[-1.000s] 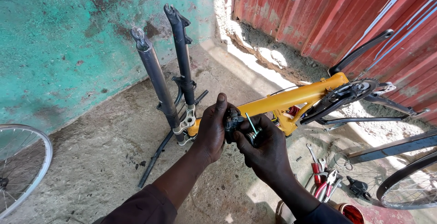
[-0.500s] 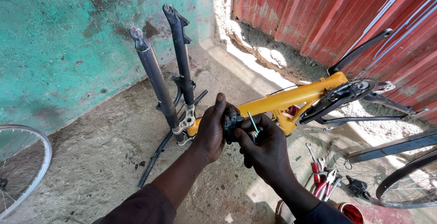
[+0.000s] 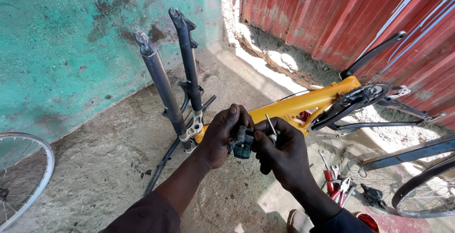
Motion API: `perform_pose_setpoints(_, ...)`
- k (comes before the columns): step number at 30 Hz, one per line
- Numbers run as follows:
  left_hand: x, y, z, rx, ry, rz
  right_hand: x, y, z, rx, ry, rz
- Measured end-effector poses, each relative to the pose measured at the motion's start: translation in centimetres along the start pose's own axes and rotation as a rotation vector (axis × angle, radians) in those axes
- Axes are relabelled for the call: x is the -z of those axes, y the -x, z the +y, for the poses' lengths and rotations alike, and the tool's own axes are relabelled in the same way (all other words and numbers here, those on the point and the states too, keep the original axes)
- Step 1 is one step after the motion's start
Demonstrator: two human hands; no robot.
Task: Adjusting the front fork of a bicycle frame using a multi-tool
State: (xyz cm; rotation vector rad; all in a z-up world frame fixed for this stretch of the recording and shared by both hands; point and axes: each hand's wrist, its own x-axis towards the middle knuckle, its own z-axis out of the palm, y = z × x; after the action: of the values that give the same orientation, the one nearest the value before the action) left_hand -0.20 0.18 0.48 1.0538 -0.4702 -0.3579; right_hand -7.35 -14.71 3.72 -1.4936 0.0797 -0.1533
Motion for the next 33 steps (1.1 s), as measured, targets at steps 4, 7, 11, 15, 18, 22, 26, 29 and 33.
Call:
perform_pose_setpoints(4, 0.2, -0.1, -0.2, 0.004, -0.006, 0.004, -0.1, 0.0, -0.4, -0.034, 0.025, -0.018)
perform_pose_setpoints(7, -0.1, -0.1, -0.4, 0.069, -0.001, 0.060, -0.1, 0.0, -0.6, -0.028, -0.054, -0.050)
perform_pose_setpoints(11, -1.2, -0.6, 0.0, 0.562, 0.075, 0.608, -0.2, -0.8, -0.2, -0.287, -0.116, 0.031)
perform_pose_setpoints(15, 0.3, -0.9, -1.8, 0.644, 0.456, 0.675, 0.5, -2.0, 3.3, -0.523, -0.337, 0.028)
perform_pose_setpoints(18, 1.8, -1.2, -3.4, 0.448, 0.378, 0.507, 0.6, -2.2, 2.7, -0.523, -0.398, 0.142)
perform_pose_setpoints(22, 2.0, -1.2, -2.3, 0.357, 0.347, 0.494, 0.7, -2.3, 1.4, -0.497, -0.472, 0.174)
perform_pose_setpoints(26, 2.2, -1.1, -1.2, 0.305, 0.268, 0.474, 0.8, -1.3, -0.2, -0.203, 0.120, -0.019)
perform_pose_setpoints(29, 3.1, -1.1, -1.4, 0.296, 0.210, 0.429, 1.3, -1.4, 0.0, 0.085, 0.579, -0.091)
perform_pose_setpoints(33, 1.5, -0.7, 0.9, 0.390, 0.196, 0.343, 1.6, -1.3, 0.5, 0.324, 1.080, -0.169)
